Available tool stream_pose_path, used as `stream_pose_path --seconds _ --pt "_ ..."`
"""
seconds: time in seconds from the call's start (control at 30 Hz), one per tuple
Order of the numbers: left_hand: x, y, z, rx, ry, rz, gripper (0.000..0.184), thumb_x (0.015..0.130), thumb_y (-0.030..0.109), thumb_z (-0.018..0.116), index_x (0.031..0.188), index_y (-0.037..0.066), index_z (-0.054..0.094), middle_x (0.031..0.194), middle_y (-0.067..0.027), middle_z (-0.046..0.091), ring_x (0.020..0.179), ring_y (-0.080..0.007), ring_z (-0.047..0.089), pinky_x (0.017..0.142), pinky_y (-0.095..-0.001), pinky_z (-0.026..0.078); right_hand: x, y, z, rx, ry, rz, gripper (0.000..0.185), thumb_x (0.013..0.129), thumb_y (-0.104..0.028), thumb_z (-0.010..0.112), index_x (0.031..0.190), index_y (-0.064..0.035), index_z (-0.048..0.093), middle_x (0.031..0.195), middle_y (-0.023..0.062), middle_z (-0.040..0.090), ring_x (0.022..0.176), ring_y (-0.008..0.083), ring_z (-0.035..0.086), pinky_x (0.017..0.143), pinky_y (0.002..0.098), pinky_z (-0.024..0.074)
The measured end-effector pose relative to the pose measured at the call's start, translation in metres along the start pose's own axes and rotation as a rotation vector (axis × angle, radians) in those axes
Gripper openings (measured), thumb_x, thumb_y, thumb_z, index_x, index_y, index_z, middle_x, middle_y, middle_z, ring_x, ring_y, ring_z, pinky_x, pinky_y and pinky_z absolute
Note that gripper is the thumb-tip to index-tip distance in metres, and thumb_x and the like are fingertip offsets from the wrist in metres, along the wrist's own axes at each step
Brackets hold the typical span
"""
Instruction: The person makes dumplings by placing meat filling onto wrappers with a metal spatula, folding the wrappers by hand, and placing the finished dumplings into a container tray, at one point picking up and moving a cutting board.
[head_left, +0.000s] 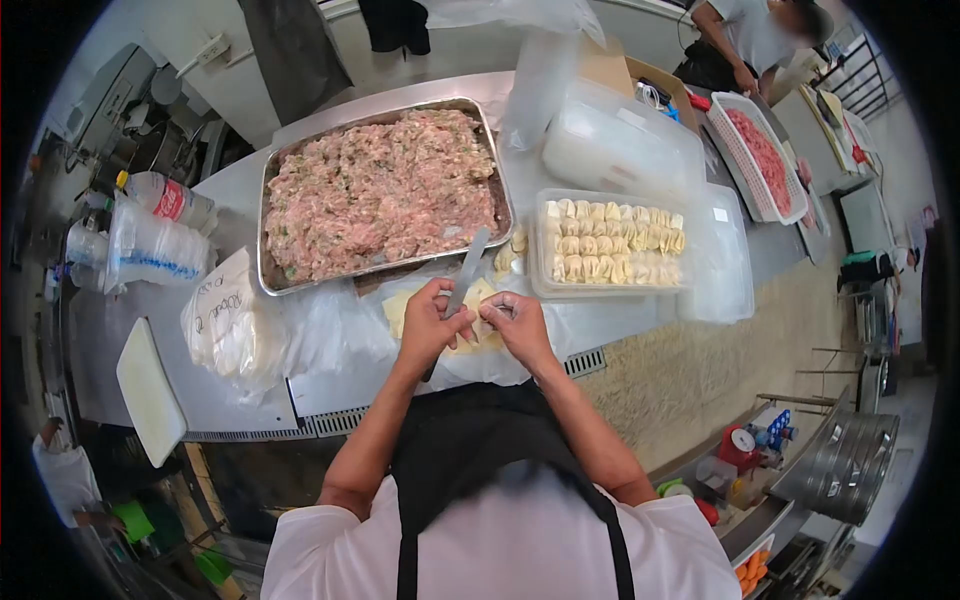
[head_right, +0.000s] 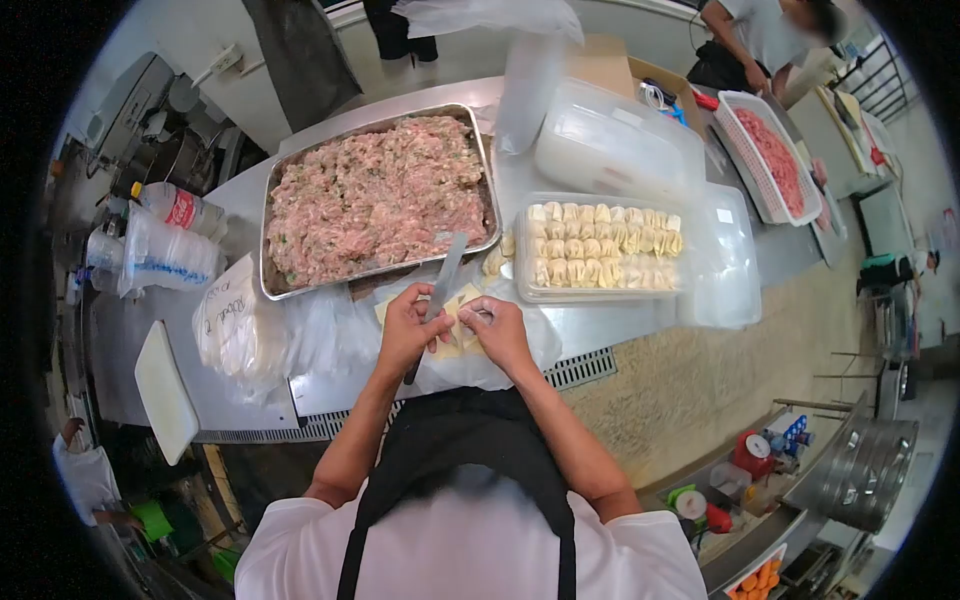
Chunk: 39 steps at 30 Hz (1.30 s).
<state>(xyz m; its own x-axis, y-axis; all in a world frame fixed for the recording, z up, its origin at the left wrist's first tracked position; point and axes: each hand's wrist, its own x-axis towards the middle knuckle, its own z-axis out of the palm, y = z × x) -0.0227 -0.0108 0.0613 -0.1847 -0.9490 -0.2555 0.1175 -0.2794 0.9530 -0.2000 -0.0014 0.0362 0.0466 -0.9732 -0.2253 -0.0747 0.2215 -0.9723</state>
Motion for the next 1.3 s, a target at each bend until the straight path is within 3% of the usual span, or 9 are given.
stream_pose_path --seconds 0.3,0.37,0.57,0.63,0.73,0.8,1.1,1.2,1.3 --pt "-0.002 -0.022 -0.008 -0.058 0.089 -0.085 0.037 0.08 -0.002 0.074 0.112 0.0 0.054 0.072 -0.0033 0.061 0.05 -0.0107 0.059 0.036 -0.0203 0.038 -0.005 0.026 -0.047 0.15 0.003 -0.001 0.015 0.094 -0.011 0.065 0.1 0.0025 0.066 0.102 0.0099 0.069 0.091 0.0114 0.063 0.078 0.0286 0.0514" --pt "-0.001 -0.039 -0.019 0.081 0.155 -0.054 0.034 0.081 -0.001 0.072 0.112 -0.001 0.056 0.075 -0.0049 0.062 0.052 -0.0113 0.06 0.039 -0.0223 0.041 -0.01 0.025 -0.065 0.4 -0.055 0.076 0.03 0.099 -0.017 0.062 0.121 0.0027 0.056 0.124 0.0128 0.062 0.111 0.0181 0.061 0.097 0.0354 0.0501" --pt "-0.011 -0.011 -0.044 0.539 0.166 0.138 0.026 0.088 0.004 0.065 0.114 0.001 0.06 0.075 -0.0081 0.062 0.052 -0.0146 0.061 0.048 -0.0318 0.048 -0.035 -0.044 -0.092 1.037 -0.162 0.046 0.06 0.104 -0.04 0.045 0.145 0.0032 0.036 0.148 0.0254 0.043 0.136 0.0384 0.045 0.114 0.0518 0.0354" --pt "0.0 0.034 -0.051 0.651 0.119 0.09 0.031 0.087 0.0 0.06 0.118 0.003 0.061 0.078 -0.0132 0.063 0.063 -0.0241 0.066 0.057 -0.0391 0.051 -0.033 -0.049 -0.093 1.233 -0.178 0.08 0.066 0.105 -0.043 0.038 0.149 0.0051 0.03 0.148 0.0266 0.042 0.137 0.0431 0.043 0.114 0.0549 0.0335" --pt "0.039 0.069 -0.059 1.03 0.112 0.45 0.032 0.08 -0.005 0.059 0.111 0.004 0.065 0.084 -0.0179 0.065 0.08 -0.0362 0.067 0.068 -0.0459 0.053 -0.026 -0.042 -0.091 1.326 -0.341 0.08 0.062 0.106 -0.036 0.039 0.149 0.0078 0.028 0.148 0.0269 0.042 0.137 0.0438 0.042 0.114 0.0542 0.0347" --pt "0.066 0.084 -0.057 1.35 0.007 0.385 0.031 0.073 -0.005 0.059 0.101 0.003 0.07 0.091 -0.0202 0.066 0.094 -0.0416 0.064 0.077 -0.0502 0.051 -0.023 -0.041 -0.085 1.022 -0.159 0.174 0.059 0.105 -0.028 0.043 0.148 0.009 0.028 0.147 0.0269 0.044 0.135 0.0431 0.045 0.112 0.0524 0.0385" --pt "0.117 0.071 -0.036 1.297 -0.31 0.324 0.027 0.069 -0.002 0.062 0.093 0.002 0.076 0.09 -0.0241 0.069 0.085 -0.0413 0.067 0.074 -0.0437 0.054 -0.026 -0.041 -0.097 0.901 0.223 0.076 0.045 0.1 -0.011 0.048 0.139 0.0101 0.043 0.132 0.0221 0.058 0.122 0.0337 0.059 0.106 0.0442 0.0468" --pt "0.12 0.087 -0.053 0.879 -0.269 0.208 0.035 0.069 -0.002 0.064 0.101 0.004 0.076 0.088 -0.022 0.069 0.081 -0.0394 0.066 0.073 -0.0402 0.054 -0.02 -0.04 -0.094 0.927 0.234 0.054 0.043 0.099 -0.01 0.049 0.137 0.0114 0.044 0.13 0.0229 0.059 0.12 0.0332 0.061 0.104 0.043 0.0483" --pt "0.117 0.108 -0.067 1.068 -0.174 0.332 0.037 0.068 -0.002 0.067 0.103 0.008 0.076 0.086 -0.019 0.069 0.077 -0.0381 0.065 0.07 -0.0389 0.053 -0.016 -0.043 -0.088 0.941 0.269 0.024 0.039 0.098 -0.008 0.05 0.132 0.0103 0.048 0.126 0.0211 0.062 0.114 0.0316 0.064 0.1 0.043 0.0511"
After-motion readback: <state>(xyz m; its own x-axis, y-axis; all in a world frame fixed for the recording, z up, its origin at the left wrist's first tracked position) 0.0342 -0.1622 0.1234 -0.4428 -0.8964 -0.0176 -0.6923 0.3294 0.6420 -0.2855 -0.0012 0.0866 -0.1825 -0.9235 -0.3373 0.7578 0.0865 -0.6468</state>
